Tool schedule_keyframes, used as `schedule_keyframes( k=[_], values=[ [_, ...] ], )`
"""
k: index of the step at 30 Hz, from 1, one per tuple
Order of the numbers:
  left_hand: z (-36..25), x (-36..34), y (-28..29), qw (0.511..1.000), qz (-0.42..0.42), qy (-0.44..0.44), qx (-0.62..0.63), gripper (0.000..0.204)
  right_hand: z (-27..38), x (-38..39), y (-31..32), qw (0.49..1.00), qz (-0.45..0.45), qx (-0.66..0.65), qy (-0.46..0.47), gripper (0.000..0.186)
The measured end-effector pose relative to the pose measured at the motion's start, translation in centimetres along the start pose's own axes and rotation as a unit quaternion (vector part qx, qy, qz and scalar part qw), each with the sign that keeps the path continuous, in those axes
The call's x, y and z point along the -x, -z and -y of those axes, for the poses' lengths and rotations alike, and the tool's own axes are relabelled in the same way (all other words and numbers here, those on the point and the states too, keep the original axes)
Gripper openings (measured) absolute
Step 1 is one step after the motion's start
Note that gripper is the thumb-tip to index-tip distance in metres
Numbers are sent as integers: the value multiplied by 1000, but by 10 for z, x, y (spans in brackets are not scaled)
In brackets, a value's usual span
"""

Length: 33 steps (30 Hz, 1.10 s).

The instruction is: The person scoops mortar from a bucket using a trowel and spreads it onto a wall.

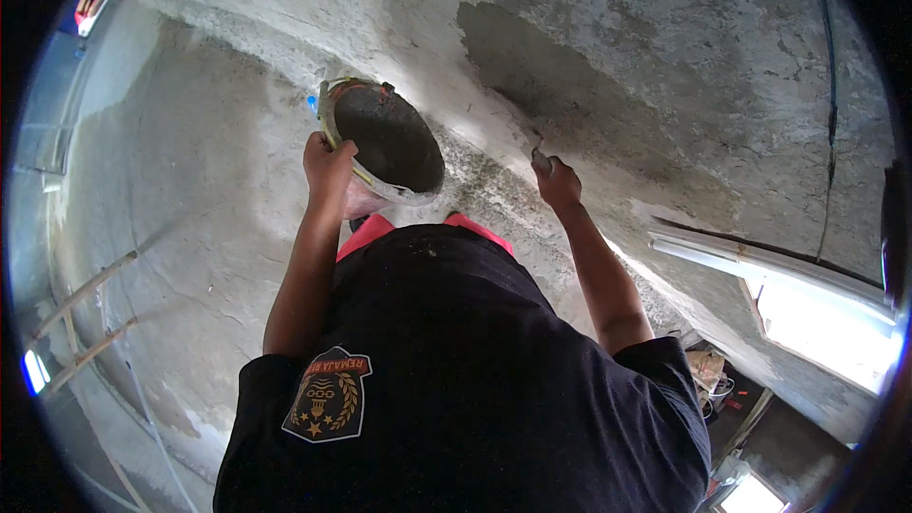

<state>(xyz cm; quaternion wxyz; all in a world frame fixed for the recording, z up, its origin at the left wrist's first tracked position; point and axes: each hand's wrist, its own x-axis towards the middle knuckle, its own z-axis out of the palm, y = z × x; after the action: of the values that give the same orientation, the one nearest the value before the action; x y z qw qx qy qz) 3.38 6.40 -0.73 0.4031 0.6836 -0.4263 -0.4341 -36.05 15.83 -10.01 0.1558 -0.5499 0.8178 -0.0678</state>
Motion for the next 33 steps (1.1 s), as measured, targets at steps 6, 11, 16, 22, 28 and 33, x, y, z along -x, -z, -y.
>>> schedule_keyframes(
  k=[6,11,16,22,28,33],
  values=[
    [14,8,7,999,-24,18,27,22,8,-23,12,994,79,17,-70,51],
    [29,17,16,998,-26,29,43,22,11,-29,18,986,126,27,-107,54],
    [39,31,29,992,-49,52,101,21,25,-10,34,967,218,112,-74,60],
    [48,39,47,996,-60,41,42,21,5,-31,20,989,95,104,-44,61],
    [59,35,69,996,-82,35,6,21,9,-27,7,989,41,108,-88,60],
    [65,38,87,994,-95,45,39,23,16,-11,-8,990,81,56,-105,57]
  ],
)
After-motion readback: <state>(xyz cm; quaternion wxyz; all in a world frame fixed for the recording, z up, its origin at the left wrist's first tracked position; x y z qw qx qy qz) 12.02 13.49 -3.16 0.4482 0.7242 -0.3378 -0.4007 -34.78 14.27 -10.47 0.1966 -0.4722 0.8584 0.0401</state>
